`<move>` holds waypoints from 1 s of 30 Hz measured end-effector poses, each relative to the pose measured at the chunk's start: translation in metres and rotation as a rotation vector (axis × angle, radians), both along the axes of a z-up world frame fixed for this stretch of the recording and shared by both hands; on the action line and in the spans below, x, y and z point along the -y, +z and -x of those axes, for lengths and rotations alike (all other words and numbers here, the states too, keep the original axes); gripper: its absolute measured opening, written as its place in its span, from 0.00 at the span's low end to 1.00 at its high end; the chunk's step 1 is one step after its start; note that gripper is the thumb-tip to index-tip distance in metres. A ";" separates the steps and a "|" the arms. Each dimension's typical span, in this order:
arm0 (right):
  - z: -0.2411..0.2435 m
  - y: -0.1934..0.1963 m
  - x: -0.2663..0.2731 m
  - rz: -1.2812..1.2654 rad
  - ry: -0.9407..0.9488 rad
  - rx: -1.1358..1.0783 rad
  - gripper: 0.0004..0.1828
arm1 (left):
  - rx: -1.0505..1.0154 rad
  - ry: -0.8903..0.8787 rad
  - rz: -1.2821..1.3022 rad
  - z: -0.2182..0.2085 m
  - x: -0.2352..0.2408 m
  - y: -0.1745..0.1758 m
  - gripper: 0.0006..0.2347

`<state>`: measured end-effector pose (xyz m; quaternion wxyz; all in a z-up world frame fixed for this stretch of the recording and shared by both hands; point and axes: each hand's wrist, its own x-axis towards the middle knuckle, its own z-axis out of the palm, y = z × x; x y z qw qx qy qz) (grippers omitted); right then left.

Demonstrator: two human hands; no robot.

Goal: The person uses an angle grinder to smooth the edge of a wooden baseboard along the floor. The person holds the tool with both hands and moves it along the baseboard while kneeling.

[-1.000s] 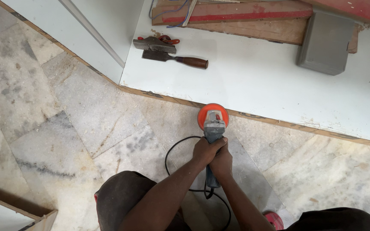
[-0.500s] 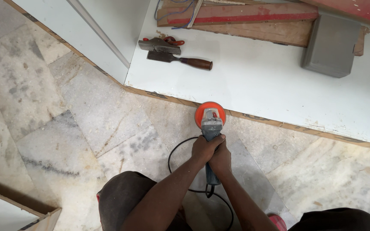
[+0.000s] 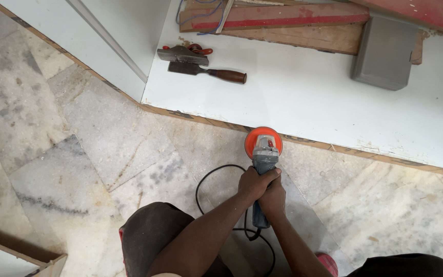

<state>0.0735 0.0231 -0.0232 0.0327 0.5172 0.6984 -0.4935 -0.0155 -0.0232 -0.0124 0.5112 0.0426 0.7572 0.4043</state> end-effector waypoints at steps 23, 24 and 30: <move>0.021 0.003 -0.004 0.028 0.145 -0.030 0.37 | -0.057 0.158 0.037 0.013 0.008 0.001 0.34; 0.020 0.004 -0.004 0.030 0.142 -0.025 0.37 | -0.045 0.156 0.023 0.012 0.007 0.000 0.34; 0.009 0.007 -0.008 0.034 0.098 0.006 0.37 | 0.031 0.110 0.011 0.002 -0.001 0.001 0.38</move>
